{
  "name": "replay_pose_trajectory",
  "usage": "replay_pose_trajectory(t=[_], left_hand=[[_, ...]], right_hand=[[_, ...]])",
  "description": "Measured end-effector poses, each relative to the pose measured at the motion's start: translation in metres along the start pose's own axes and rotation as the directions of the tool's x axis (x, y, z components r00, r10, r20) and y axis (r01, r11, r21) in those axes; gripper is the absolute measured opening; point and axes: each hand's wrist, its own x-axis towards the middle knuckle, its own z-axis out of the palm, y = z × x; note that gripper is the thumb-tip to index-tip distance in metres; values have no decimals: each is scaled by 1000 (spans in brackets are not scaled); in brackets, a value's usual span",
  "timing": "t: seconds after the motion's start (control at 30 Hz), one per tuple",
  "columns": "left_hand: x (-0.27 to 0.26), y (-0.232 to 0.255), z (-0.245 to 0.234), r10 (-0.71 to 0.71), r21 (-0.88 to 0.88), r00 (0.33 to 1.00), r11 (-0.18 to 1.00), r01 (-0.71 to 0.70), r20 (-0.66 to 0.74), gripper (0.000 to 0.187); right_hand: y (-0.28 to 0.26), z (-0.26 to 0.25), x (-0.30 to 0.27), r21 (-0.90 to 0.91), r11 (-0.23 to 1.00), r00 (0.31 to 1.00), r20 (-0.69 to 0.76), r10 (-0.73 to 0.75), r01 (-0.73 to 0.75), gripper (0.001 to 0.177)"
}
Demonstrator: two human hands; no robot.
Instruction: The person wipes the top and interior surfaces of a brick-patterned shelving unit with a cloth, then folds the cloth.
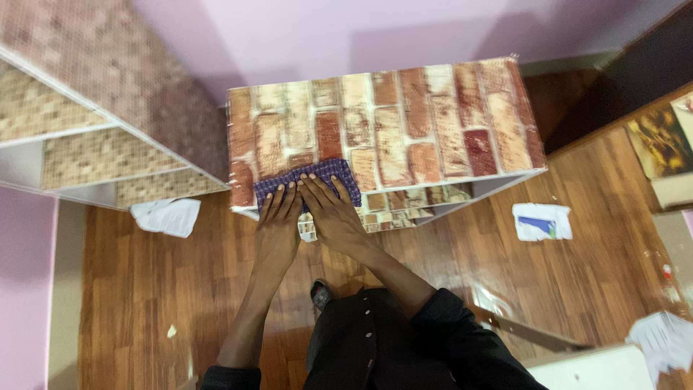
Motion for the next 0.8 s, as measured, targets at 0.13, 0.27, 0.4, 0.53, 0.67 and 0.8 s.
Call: replay_pose_trajectory(t=[0.13,0.27,0.4,0.53,0.67,0.8], left_hand=[[23,42,23,77,22,994,997,-79,79,54],[57,94,48,217,-22,968,976,-216,123,60],[92,155,81,317,-33,930,948,-317,187,58],[117,213,112,384,-227,898,914,-336,216,59],[133,270,136,447,-126,877,894,-430,176,60],[147,307,139,442,-206,880,890,-406,173,65]], right_hand=[[34,-29,-32,-53,992,994,-9,113,-113,72],[79,-63,-68,-76,971,973,-56,223,-226,71],[128,-90,-107,-229,918,941,-180,286,-323,67],[165,-127,-149,-175,905,906,-256,338,-387,67],[190,-168,-184,-143,873,868,-262,421,-467,68],[211,-198,-202,-121,874,870,-231,436,-471,69]])
